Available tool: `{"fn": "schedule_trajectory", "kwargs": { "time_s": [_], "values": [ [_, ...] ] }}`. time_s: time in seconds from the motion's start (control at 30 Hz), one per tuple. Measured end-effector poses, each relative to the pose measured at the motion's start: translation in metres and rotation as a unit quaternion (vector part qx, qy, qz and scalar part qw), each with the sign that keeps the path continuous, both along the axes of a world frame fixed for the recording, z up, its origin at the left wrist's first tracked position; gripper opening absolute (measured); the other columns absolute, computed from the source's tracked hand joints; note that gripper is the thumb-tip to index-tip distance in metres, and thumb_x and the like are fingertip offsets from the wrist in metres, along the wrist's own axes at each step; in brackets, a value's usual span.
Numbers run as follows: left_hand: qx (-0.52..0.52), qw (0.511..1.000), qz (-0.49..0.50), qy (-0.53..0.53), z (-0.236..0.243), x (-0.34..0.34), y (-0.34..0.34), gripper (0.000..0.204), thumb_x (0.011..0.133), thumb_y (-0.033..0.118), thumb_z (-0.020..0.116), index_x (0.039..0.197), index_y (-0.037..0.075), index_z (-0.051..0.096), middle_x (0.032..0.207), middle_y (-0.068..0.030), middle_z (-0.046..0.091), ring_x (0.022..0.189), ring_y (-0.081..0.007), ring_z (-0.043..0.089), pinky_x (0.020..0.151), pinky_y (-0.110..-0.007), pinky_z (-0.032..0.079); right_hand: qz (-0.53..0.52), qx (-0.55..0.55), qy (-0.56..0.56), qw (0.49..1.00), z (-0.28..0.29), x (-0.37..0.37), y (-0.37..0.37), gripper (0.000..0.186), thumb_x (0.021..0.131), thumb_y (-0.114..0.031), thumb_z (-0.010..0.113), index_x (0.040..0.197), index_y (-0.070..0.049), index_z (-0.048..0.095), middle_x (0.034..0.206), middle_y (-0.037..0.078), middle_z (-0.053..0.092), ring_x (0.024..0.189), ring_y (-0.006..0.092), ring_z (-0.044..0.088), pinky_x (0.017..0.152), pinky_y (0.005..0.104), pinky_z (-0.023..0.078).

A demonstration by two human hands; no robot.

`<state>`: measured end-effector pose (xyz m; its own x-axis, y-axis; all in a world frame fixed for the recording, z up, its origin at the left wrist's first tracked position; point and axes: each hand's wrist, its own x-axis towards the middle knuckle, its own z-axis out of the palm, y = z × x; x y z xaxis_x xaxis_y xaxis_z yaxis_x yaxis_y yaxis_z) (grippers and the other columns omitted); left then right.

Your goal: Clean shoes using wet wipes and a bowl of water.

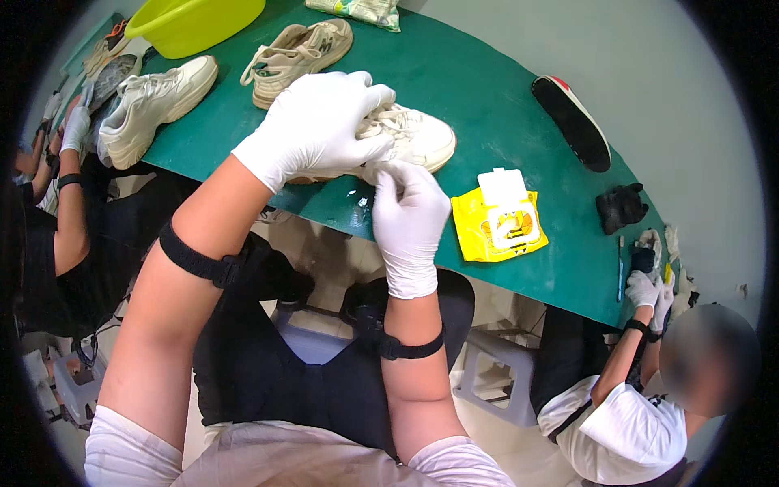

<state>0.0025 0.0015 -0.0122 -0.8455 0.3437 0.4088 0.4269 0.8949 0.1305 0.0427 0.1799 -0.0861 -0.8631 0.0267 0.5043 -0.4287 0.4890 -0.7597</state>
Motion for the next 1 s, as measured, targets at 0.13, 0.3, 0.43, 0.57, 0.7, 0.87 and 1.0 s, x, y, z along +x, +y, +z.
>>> {"fn": "schedule_trajectory", "kwargs": {
  "time_s": [0.13,0.3,0.43,0.57,0.7,0.87,1.0],
  "values": [
    [-0.007,1.000,0.012,-0.015,0.002,0.001,0.002,0.053,0.089,0.049,0.069,0.127,0.011,0.071,0.111,-0.0123,0.070,0.104,-0.0309,0.072,0.089,-0.043,0.059,-0.064,0.003,0.015,0.998,-0.001,-0.007,0.011,0.014,0.092,-0.008,0.076,0.102,0.002,0.074,0.088,0.018,0.075,0.075,0.0271,0.074,0.070,0.0345,0.057],
    [-0.003,1.000,0.014,-0.016,-0.001,-0.001,0.001,0.053,0.089,0.050,0.069,0.126,0.012,0.072,0.111,-0.0120,0.070,0.104,-0.0308,0.072,0.089,-0.043,0.059,-0.025,-0.028,0.026,0.999,-0.004,-0.007,0.001,0.017,0.093,-0.009,0.076,0.106,0.002,0.073,0.087,0.019,0.074,0.075,0.0224,0.075,0.070,0.0338,0.058],
    [-0.004,1.000,0.016,-0.020,0.000,-0.001,0.001,0.053,0.090,0.051,0.068,0.125,0.012,0.072,0.111,-0.0123,0.070,0.103,-0.0310,0.072,0.089,-0.043,0.059,-0.027,-0.028,0.004,0.999,-0.008,-0.003,-0.005,0.010,0.092,-0.004,0.074,0.101,0.001,0.072,0.083,0.015,0.073,0.070,0.0213,0.070,0.069,0.0339,0.056],
    [-0.005,1.000,0.019,-0.013,-0.002,-0.002,0.002,0.052,0.090,0.052,0.067,0.124,0.012,0.071,0.111,-0.0126,0.070,0.103,-0.0311,0.072,0.089,-0.044,0.059,0.061,-0.002,-0.012,0.998,-0.008,0.009,-0.025,0.005,0.088,0.001,0.072,0.092,-0.002,0.070,0.078,0.017,0.066,0.068,0.0299,0.067,0.067,0.0350,0.054],
    [0.006,1.000,0.016,0.003,-0.005,-0.001,-0.001,0.052,0.091,0.052,0.067,0.124,0.012,0.071,0.110,-0.0126,0.070,0.104,-0.0312,0.072,0.090,-0.045,0.059,0.052,-0.042,-0.064,0.996,-0.002,-0.001,0.001,0.005,0.091,-0.003,0.074,0.094,0.000,0.072,0.081,0.009,0.073,0.074,0.0140,0.068,0.071,0.0323,0.055],
    [-0.007,0.999,0.020,-0.034,0.002,-0.001,0.004,0.050,0.091,0.052,0.068,0.122,0.012,0.071,0.111,-0.0124,0.071,0.103,-0.0313,0.072,0.089,-0.044,0.059,0.003,-0.243,-0.101,0.965,0.013,-0.011,0.043,0.021,0.105,-0.016,0.068,0.121,-0.002,0.069,0.101,0.006,0.075,0.092,0.0144,0.074,0.071,0.0254,0.057],
    [0.000,1.000,0.018,-0.015,-0.002,-0.002,0.000,0.049,0.091,0.051,0.067,0.121,0.013,0.072,0.110,-0.0124,0.071,0.103,-0.0312,0.072,0.088,-0.044,0.060,0.046,-0.347,-0.231,0.908,0.035,-0.008,0.055,0.017,0.107,-0.018,0.067,0.110,-0.001,0.068,0.095,0.005,0.073,0.086,0.0120,0.070,0.071,0.0274,0.057]
  ]
}}
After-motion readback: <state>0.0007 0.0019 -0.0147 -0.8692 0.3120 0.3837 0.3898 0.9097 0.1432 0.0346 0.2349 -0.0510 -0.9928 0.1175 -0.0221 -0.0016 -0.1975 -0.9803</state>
